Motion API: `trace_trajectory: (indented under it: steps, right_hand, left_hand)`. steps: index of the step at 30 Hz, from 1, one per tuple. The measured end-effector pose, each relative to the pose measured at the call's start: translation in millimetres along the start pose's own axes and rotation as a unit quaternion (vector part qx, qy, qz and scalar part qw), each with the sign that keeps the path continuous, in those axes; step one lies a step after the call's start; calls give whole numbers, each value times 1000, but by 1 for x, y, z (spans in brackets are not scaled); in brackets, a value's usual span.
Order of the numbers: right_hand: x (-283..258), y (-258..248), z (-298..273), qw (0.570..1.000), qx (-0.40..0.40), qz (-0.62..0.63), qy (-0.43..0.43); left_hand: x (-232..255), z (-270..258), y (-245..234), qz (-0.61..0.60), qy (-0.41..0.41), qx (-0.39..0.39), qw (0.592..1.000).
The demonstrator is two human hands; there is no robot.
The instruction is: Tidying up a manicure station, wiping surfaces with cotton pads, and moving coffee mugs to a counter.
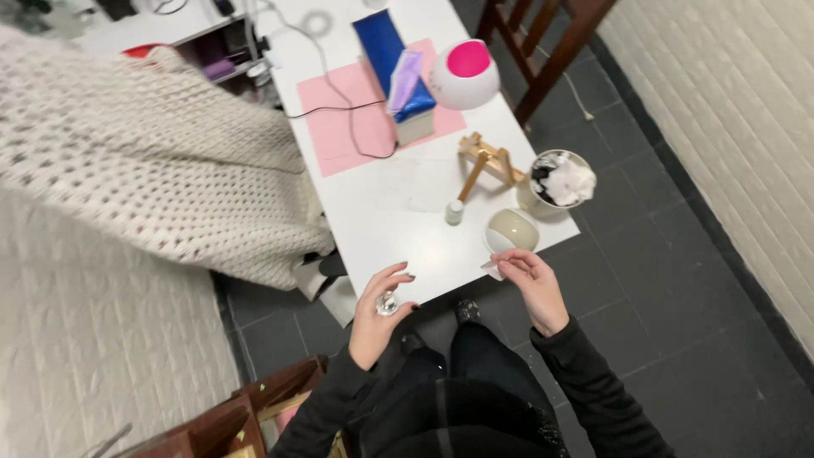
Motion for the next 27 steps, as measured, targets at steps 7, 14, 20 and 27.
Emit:
trace_trajectory:
  steps: [7, 14, 20, 27]
  right_hand:
    - [-41, -144, 70, 900, 239, -282, -230]
    - [-96, -186, 185, 773, 257, -471, -339]
    - [-45, -187, 249, 730, 77, -602, -315]
    - [-36, -203, 268, 741, -15, -613, -274]
  left_hand:
    - [-61, 11, 58, -2, -65, -13, 998]
    - [-82, 58, 123, 18, -128, 23, 991]
    - [-89, 75, 152, -21, -128, 70, 989]
    - [-91, 78, 164, -58, -189, 102, 975]
Point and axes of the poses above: each hand's wrist, its own z-axis towards the middle knuckle, its own y-axis out of the palm, x = y × z, the point moved 6 cm from there along z, towards the middle knuckle, and after that the axes turned 3 degrees about -z, right-handed, at the moved point
